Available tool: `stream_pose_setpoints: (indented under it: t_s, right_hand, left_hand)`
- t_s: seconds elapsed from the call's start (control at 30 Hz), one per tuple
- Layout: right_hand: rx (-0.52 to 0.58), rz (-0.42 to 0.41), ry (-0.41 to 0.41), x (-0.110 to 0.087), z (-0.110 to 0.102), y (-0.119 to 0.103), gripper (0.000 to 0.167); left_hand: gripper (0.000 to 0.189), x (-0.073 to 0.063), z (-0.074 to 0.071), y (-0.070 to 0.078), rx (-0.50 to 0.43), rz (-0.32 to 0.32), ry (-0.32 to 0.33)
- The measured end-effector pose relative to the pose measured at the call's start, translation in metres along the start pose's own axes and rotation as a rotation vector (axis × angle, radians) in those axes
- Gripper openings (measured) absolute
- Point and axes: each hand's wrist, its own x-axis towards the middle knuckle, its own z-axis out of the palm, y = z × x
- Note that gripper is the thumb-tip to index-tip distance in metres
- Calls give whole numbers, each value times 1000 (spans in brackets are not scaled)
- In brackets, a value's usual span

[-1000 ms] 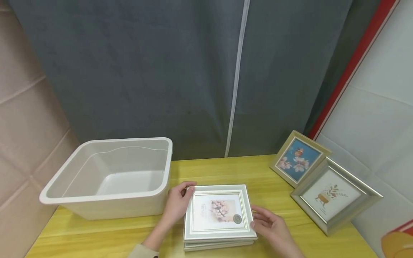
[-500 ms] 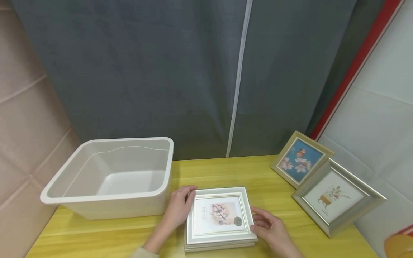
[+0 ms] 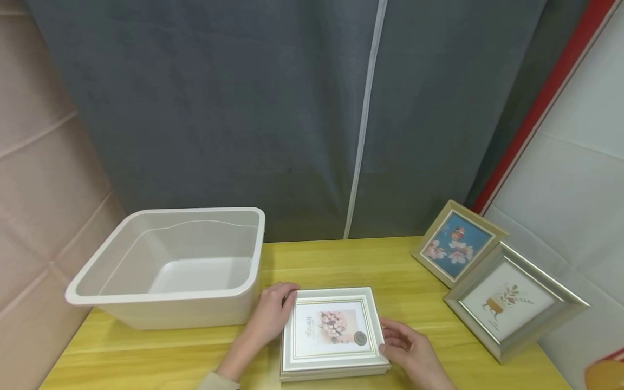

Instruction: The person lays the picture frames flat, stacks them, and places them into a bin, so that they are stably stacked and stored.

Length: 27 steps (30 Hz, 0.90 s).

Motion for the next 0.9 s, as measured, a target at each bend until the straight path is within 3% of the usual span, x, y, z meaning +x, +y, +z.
stream_pose_setpoints:
  t_s: [0.2,0.9]
  right_hand:
    - [1,1,-25,-1,-1,2,57]
    - [21,-27,-83,-5,-6,2,55]
  left_hand:
    - [18,1,-1,-4,-62,-53,-35]
    - [17,2,-3,-4,-141,-95,-24]
